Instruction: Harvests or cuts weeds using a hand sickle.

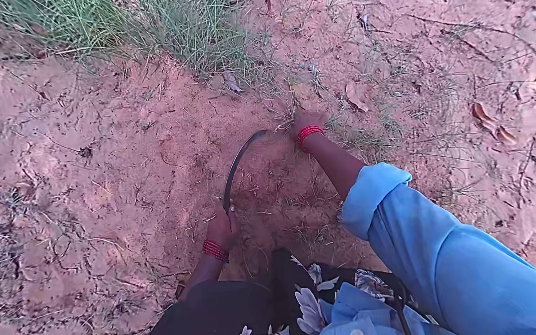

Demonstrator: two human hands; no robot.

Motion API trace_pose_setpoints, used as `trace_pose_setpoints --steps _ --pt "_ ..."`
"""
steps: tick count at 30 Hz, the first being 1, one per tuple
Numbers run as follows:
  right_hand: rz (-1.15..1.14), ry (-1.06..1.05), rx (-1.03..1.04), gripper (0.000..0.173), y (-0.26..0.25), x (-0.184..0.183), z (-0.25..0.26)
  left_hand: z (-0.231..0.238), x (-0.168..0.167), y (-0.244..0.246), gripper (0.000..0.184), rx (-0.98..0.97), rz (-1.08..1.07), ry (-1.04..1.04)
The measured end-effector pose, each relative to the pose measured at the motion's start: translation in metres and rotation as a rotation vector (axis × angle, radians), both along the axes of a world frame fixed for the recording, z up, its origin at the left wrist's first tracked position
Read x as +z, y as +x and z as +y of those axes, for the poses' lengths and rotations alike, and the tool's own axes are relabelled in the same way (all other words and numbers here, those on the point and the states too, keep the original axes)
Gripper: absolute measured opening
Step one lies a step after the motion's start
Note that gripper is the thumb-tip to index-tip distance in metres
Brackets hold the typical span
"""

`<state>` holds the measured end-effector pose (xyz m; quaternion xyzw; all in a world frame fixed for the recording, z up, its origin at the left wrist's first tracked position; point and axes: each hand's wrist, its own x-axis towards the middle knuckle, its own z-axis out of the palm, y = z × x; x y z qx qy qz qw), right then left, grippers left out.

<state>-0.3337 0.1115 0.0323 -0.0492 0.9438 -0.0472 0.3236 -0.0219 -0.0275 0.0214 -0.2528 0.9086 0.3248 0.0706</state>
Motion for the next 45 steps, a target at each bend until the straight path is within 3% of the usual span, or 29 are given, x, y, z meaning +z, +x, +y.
trace_pose_setpoints --steps 2,11,16,22,25,27,28,32,33,36,40,45 --pt "-0.072 0.073 -0.003 0.042 -0.004 0.012 0.003 -0.002 -0.002 0.002 0.047 -0.013 0.007 -0.007" --pt "-0.126 0.205 0.063 0.038 0.013 0.018 0.0 -0.002 -0.01 0.007 0.046 0.061 0.116 0.087" --pt "-0.145 0.19 0.287 0.033 0.029 0.018 0.013 0.0 -0.007 0.012 0.045 0.065 0.107 0.093" --pt "-0.257 0.121 0.548 0.048 0.109 0.02 0.046 0.007 -0.007 0.013 0.05 0.063 0.078 0.086" --pt "-0.339 0.018 0.666 0.044 0.159 0.014 0.089 0.011 -0.005 0.009 0.049 0.055 0.07 0.09" --pt "-0.322 -0.013 0.706 0.052 0.172 0.012 0.132 0.013 -0.006 0.007 0.048 0.046 0.134 0.084" --pt "-0.277 0.002 0.615 0.053 0.171 0.016 0.155 0.014 -0.006 0.006 0.048 0.04 0.151 0.092" --pt "0.075 0.119 -0.209 0.062 0.127 0.044 0.234 0.017 -0.003 0.005 0.048 0.03 0.154 0.115" --pt "0.136 0.127 -0.274 0.061 0.117 0.052 0.242 0.018 -0.002 0.005 0.049 0.023 0.15 0.116" --pt "0.141 0.153 -0.005 0.055 0.105 0.066 0.232 0.023 -0.003 0.002 0.049 0.007 0.156 0.139" --pt "0.148 -0.078 0.489 0.044 0.114 0.031 0.191 0.033 -0.012 0.0 0.048 0.004 0.194 0.245" --pt "0.089 -0.138 0.525 0.041 0.084 0.011 0.119 0.038 -0.015 -0.004 0.048 0.019 0.15 0.303"
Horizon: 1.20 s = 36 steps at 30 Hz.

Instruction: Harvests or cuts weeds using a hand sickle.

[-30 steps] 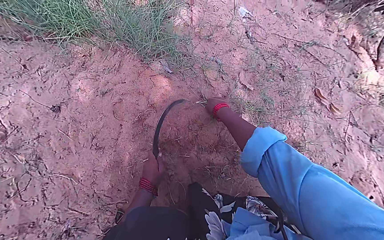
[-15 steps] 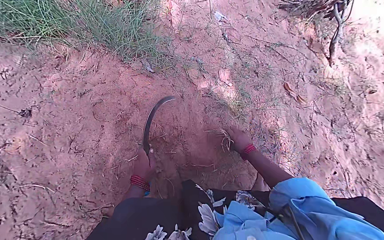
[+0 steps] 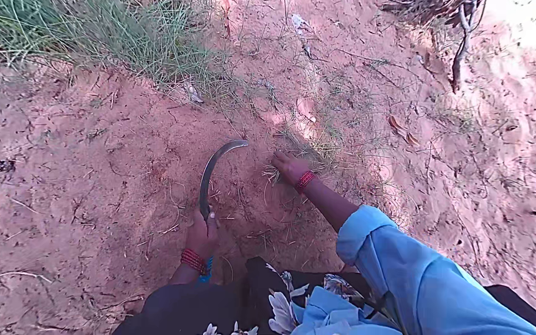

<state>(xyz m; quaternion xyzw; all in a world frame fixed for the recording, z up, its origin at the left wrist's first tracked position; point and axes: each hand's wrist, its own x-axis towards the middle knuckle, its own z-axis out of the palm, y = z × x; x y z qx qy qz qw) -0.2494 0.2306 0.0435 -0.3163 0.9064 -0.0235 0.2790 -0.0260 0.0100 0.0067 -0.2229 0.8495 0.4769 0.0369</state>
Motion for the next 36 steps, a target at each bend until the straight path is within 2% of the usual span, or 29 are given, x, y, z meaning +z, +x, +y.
trace_pose_setpoints --steps 3,5,6,9,14,18,25,29,31,33,36 --pt "0.121 -0.099 0.017 0.05 -0.029 -0.003 -0.034 0.002 0.002 -0.005 0.049 0.012 -0.015 -0.011" --pt "0.079 -0.027 -0.02 0.062 -0.052 -0.001 -0.056 0.004 0.002 -0.008 0.05 0.021 -0.032 -0.005" --pt "0.047 0.021 -0.063 0.063 -0.062 0.0 -0.065 0.005 0.002 -0.009 0.05 0.029 -0.035 -0.001" --pt "-0.015 0.152 -0.255 0.051 -0.085 -0.008 -0.079 0.008 0.003 -0.012 0.05 0.054 -0.057 0.042" --pt "-0.07 0.274 -0.414 0.029 -0.096 -0.006 -0.082 0.004 0.001 -0.008 0.049 0.088 -0.026 0.037" --pt "-0.099 0.301 -0.489 0.032 -0.105 -0.012 -0.078 -0.003 -0.003 -0.007 0.048 0.111 0.005 0.033" --pt "-0.06 0.272 -0.362 0.031 -0.097 -0.017 -0.065 -0.003 -0.005 -0.008 0.047 0.167 0.002 0.1" --pt "-0.036 0.144 -0.228 0.028 -0.06 -0.016 -0.055 -0.002 -0.005 -0.008 0.047 0.173 0.01 0.096" --pt "-0.014 0.039 -0.124 0.034 -0.041 -0.02 -0.046 -0.001 -0.003 -0.011 0.048 0.175 0.013 0.089" --pt "-0.004 0.021 -0.064 0.042 -0.033 -0.017 -0.041 0.0 -0.003 -0.011 0.048 0.168 0.018 0.088" --pt "0.034 0.096 -0.156 0.049 -0.049 -0.009 -0.037 0.002 -0.003 -0.013 0.049 0.154 0.032 0.091"
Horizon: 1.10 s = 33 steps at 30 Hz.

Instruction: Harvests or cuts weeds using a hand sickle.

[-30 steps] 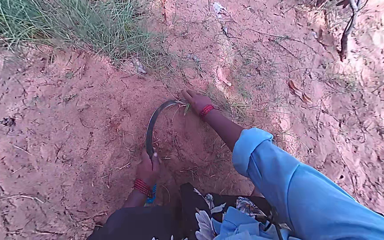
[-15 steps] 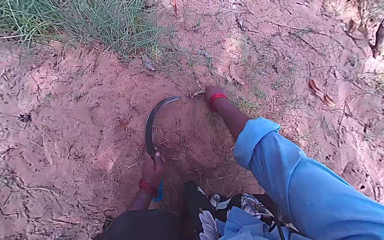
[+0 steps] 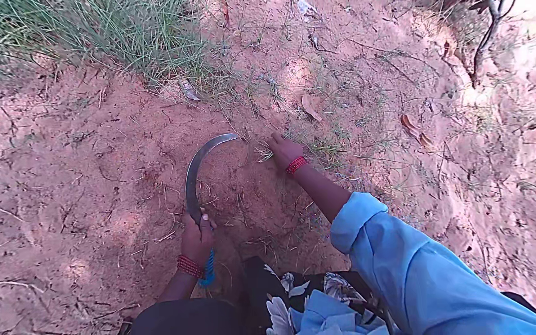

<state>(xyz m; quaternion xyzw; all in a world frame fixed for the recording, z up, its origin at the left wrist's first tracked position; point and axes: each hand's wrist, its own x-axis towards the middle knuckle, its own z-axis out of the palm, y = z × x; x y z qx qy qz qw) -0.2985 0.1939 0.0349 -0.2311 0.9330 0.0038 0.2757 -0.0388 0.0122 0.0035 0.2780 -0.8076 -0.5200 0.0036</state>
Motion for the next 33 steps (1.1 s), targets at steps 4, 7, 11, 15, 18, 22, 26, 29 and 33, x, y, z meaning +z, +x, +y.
trace_pose_setpoints --steps 4,7,11,15,18,22,26,29,33 --pt "-0.032 0.185 -0.165 0.053 -0.035 -0.007 0.011 0.003 0.0 0.002 0.051 -0.007 -0.006 -0.005" --pt "-0.053 0.275 -0.205 0.039 -0.032 0.0 0.01 0.004 -0.002 0.005 0.052 -0.014 -0.024 -0.019" --pt "-0.076 0.286 -0.286 0.029 -0.033 0.003 0.014 -0.002 -0.011 0.007 0.05 -0.041 -0.046 -0.072" --pt "-0.095 0.271 -0.252 0.028 -0.039 0.002 0.023 -0.008 -0.017 0.007 0.048 -0.078 -0.057 -0.112" --pt "-0.093 0.282 -0.206 0.029 -0.034 0.002 0.027 -0.01 -0.019 0.004 0.05 -0.089 -0.059 -0.095" --pt "-0.094 0.267 -0.204 0.031 -0.023 0.002 0.03 -0.011 -0.021 0.004 0.052 -0.095 -0.062 -0.073" --pt "-0.156 0.217 -0.221 0.031 0.011 0.009 0.034 -0.012 -0.02 0.005 0.052 -0.098 -0.038 -0.08" --pt "-0.246 0.2 -0.15 0.039 0.05 0.026 0.043 -0.012 -0.022 0.004 0.054 -0.102 -0.024 -0.072" --pt "-0.291 0.073 0.162 0.037 0.099 0.02 0.061 -0.011 -0.022 0.004 0.053 -0.105 -0.03 -0.067"
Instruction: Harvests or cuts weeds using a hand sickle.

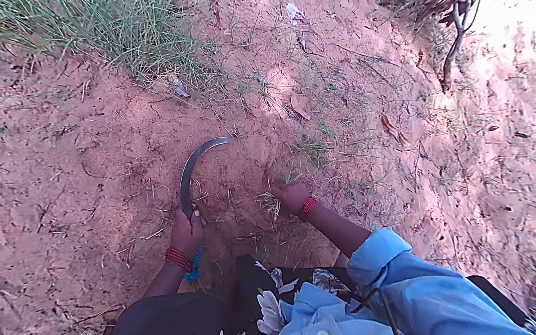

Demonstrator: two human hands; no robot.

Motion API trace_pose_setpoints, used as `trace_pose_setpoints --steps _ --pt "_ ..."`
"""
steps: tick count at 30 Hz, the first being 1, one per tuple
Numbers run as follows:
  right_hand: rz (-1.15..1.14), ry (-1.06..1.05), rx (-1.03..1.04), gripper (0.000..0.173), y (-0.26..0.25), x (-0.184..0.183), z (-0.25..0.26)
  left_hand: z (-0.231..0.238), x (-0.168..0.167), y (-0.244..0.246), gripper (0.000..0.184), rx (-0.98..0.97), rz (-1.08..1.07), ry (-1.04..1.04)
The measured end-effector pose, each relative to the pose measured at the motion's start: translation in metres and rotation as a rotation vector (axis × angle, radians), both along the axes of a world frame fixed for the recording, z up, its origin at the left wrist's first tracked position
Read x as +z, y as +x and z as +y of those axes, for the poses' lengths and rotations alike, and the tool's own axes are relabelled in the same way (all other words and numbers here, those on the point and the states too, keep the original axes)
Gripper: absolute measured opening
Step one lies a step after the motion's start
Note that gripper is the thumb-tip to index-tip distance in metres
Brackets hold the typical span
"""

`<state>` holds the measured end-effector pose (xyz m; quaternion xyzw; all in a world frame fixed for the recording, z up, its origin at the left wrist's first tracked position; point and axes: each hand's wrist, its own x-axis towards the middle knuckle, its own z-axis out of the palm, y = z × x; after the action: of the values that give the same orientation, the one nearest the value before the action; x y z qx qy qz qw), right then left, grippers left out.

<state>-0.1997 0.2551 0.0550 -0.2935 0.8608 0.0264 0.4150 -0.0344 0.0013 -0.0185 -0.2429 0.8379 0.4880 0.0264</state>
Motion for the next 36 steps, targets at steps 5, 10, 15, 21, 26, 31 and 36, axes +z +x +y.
trace_pose_setpoints --steps 5,10,15,21,26,31,36 --pt "0.141 -0.126 -0.014 0.043 -0.024 0.0 -0.014 0.0 0.002 -0.001 0.053 -0.001 -0.005 -0.016" --pt "0.314 0.066 -0.278 0.048 -0.088 -0.011 -0.034 0.001 0.005 -0.002 0.052 0.01 -0.021 -0.012" --pt "0.253 0.311 -0.371 0.027 -0.111 -0.009 -0.04 0.0 0.003 -0.001 0.05 0.013 -0.034 0.022" --pt "0.15 0.289 -0.557 0.04 -0.126 -0.019 -0.031 -0.001 -0.002 0.002 0.053 0.017 -0.025 0.016" --pt "0.166 0.191 -0.519 0.043 -0.122 -0.02 -0.013 0.001 -0.002 0.001 0.055 0.011 -0.003 0.031" --pt "0.004 0.086 -0.113 0.044 -0.061 -0.013 -0.03 -0.001 -0.001 0.003 0.053 0.008 -0.019 0.043" --pt "0.012 -0.118 0.065 0.05 0.02 -0.025 -0.034 0.0 0.0 0.001 0.052 -0.003 -0.016 0.042"
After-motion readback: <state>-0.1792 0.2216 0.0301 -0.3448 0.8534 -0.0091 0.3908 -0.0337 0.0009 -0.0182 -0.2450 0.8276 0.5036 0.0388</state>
